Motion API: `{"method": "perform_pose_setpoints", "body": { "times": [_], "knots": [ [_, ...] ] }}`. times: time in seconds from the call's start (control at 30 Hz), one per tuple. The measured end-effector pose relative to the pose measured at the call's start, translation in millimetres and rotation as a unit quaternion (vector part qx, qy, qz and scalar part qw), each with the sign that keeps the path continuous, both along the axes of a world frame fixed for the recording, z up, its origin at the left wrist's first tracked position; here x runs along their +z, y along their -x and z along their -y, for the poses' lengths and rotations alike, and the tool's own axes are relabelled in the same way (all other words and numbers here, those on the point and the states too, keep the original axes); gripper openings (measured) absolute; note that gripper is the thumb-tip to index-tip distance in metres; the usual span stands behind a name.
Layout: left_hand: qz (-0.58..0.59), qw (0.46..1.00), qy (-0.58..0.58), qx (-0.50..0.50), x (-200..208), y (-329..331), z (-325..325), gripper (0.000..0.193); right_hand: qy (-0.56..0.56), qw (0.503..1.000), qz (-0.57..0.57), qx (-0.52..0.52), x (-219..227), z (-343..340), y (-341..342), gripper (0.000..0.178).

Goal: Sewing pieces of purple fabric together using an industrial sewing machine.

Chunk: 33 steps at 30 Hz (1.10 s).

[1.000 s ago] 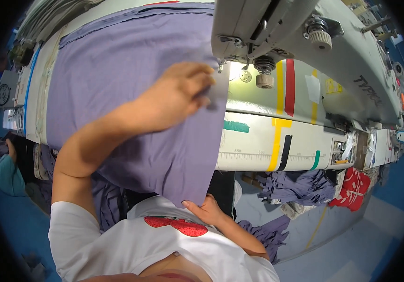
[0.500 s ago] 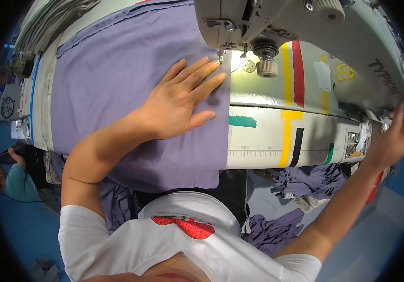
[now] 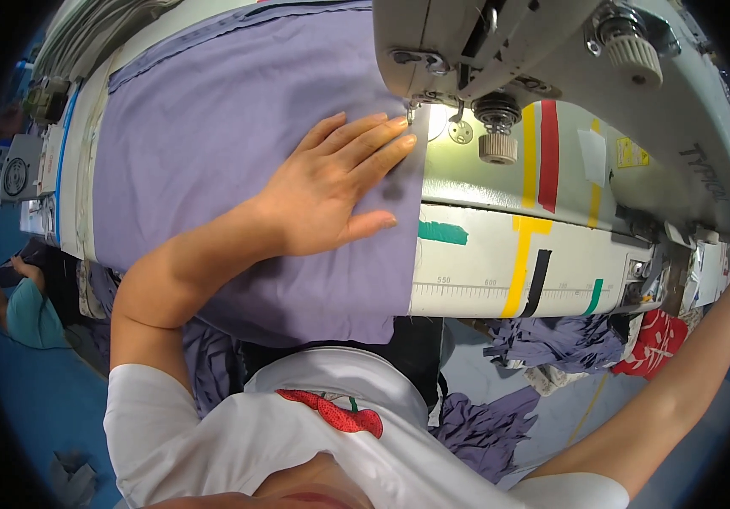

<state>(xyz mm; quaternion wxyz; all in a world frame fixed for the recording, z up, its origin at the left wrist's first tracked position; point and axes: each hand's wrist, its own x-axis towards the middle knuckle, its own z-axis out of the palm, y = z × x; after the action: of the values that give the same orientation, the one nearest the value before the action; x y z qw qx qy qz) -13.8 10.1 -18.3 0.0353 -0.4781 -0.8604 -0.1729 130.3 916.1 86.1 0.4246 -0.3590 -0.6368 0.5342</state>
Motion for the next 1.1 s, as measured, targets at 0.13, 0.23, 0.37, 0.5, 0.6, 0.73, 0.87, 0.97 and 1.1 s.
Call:
{"method": "perform_pose_setpoints", "body": {
  "times": [0.13,0.23,0.37,0.5,0.6,0.73,0.87,0.97,1.1],
  "knots": [
    [0.08,0.996,0.027,-0.024,24,12,-2,0.083,0.226,0.964,-0.089,0.11,-83,27,-3,0.024],
    [0.049,0.998,0.012,-0.046,12,18,9,0.082,0.264,0.943,-0.087,0.183,-65,1,-23,0.023],
    [-0.001,0.997,-0.054,-0.048,-6,9,44,0.086,0.24,0.842,0.011,0.483,27,-20,-24,0.027],
    [-0.002,0.999,0.025,-0.041,6,10,10,0.085,0.254,0.937,-0.181,0.156,-105,72,-4,0.03],
    [-0.004,0.999,0.024,-0.042,4,7,21,0.086,0.23,0.948,-0.168,0.14,-48,97,-10,0.03],
    [0.014,0.999,0.023,-0.044,3,-3,28,0.086,0.219,0.96,-0.136,0.106,-22,100,-7,0.031],
    [0.041,0.997,0.046,-0.037,8,-16,32,0.087,0.212,0.969,-0.099,0.076,-15,95,-8,0.031],
    [0.045,0.998,0.027,-0.032,4,-30,47,0.087,0.21,0.974,-0.072,0.052,11,98,1,0.031],
    [0.067,0.995,0.075,-0.012,21,-51,55,0.086,0.25,0.918,-0.028,-0.307,-13,159,65,0.029]
  ]
}}
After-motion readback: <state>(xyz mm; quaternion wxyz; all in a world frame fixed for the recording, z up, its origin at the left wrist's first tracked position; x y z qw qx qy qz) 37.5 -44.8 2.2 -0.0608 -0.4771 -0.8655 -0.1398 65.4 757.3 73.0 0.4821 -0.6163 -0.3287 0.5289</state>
